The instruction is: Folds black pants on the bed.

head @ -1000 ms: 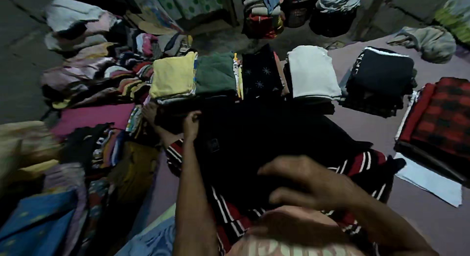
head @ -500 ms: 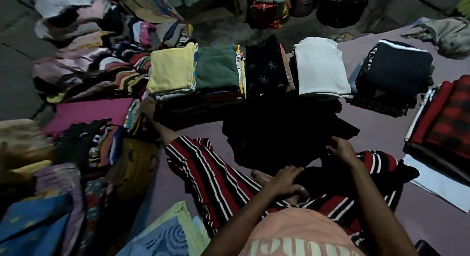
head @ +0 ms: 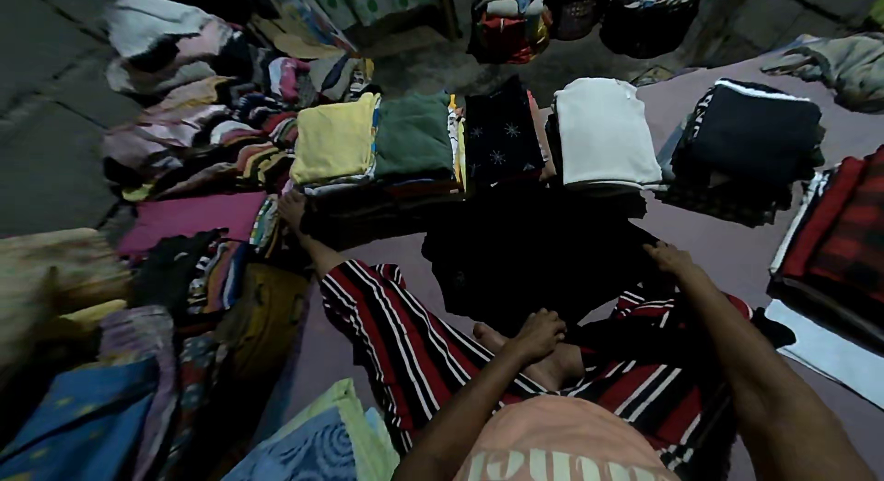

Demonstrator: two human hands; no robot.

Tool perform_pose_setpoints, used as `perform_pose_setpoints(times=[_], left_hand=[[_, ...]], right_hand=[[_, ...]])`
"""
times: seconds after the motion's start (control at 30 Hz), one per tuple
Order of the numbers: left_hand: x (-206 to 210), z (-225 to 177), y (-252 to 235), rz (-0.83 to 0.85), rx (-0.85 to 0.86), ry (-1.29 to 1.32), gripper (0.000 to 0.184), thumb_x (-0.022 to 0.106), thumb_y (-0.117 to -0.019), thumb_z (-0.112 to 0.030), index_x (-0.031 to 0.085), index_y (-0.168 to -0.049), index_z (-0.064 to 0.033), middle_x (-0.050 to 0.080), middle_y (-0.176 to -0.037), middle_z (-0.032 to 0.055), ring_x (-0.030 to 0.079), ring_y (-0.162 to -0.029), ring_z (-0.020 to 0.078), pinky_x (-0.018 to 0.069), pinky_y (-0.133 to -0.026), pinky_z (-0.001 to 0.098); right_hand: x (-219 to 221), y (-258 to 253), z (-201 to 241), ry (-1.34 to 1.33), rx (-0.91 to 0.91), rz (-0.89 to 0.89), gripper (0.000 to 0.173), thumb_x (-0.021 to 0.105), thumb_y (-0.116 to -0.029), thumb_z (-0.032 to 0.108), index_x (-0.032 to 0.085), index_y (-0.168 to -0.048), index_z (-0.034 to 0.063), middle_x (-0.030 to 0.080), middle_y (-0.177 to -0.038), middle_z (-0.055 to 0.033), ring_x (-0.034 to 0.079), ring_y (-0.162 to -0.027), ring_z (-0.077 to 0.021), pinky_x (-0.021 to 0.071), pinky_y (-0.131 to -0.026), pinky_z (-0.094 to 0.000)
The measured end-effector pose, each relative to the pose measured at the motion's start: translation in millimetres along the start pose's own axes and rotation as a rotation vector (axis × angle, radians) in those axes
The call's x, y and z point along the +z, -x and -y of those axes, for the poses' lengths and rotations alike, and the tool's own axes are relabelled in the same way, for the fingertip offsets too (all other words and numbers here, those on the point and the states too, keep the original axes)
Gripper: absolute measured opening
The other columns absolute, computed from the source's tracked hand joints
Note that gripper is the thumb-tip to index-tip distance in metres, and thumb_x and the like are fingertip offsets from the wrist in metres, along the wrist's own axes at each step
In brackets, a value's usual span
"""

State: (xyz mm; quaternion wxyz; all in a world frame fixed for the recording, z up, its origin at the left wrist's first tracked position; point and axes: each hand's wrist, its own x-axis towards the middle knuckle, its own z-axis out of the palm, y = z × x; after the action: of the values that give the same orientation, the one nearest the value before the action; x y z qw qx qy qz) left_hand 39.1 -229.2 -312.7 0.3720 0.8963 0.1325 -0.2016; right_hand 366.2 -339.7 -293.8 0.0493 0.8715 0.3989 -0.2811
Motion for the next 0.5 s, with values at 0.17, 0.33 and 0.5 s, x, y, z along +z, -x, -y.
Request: perform_pose_setpoints(times=[0.17, 0.33, 0.5], left_hand=[[-48, -12, 46, -0.376, 0.024, 0.545, 0.031, 0.041, -0.1076, -0.009, 0.059, -0.125, 0.0093, 0.063, -0.122, 0.0218, 0.062, -0.112, 0.0239, 0.0477, -0.102, 0.0394], [-102, 2, 134, -0.745, 0.237, 0.550, 0.022, 0.043, -0.1011, -0.006, 0.063, -0.105, 0.0026, 0.063, -0.098, -0.0020, 0.058, -0.092, -0.0022, 0.0501, -0.087, 0.0213], [-87, 3, 205, -0.508, 0.229, 0.676, 0.018, 0.051, -0.0977, -0.018, 0.069, -0.096, -0.0187, 0.067, -0.093, -0.0168, 0.059, -0.087, -0.0094, 0.0499, -0.080, 0.0150]], right_hand=[[0, -1, -5, -0.060, 0.064, -0.047, 0.045, 0.058, -0.1033, 0.011, 0.050, -0.146, -0.0018, 0.046, -0.149, -0.0336, 0.043, -0.139, -0.0533, 0.0423, -0.106, -0.0665], [-3, 1, 4, -0.091, -0.083, 0.111, 0.035, 0.064, -0.0987, 0.007, 0.061, -0.131, -0.0072, 0.060, -0.132, -0.0335, 0.056, -0.127, -0.0504, 0.0424, -0.106, -0.0661], [-25, 42, 0, -0.260, -0.334, 0.107, 0.025, 0.070, -0.0908, 0.002, 0.067, -0.112, -0.0094, 0.066, -0.108, -0.0317, 0.063, -0.105, -0.0481, 0.0463, -0.094, -0.0665]])
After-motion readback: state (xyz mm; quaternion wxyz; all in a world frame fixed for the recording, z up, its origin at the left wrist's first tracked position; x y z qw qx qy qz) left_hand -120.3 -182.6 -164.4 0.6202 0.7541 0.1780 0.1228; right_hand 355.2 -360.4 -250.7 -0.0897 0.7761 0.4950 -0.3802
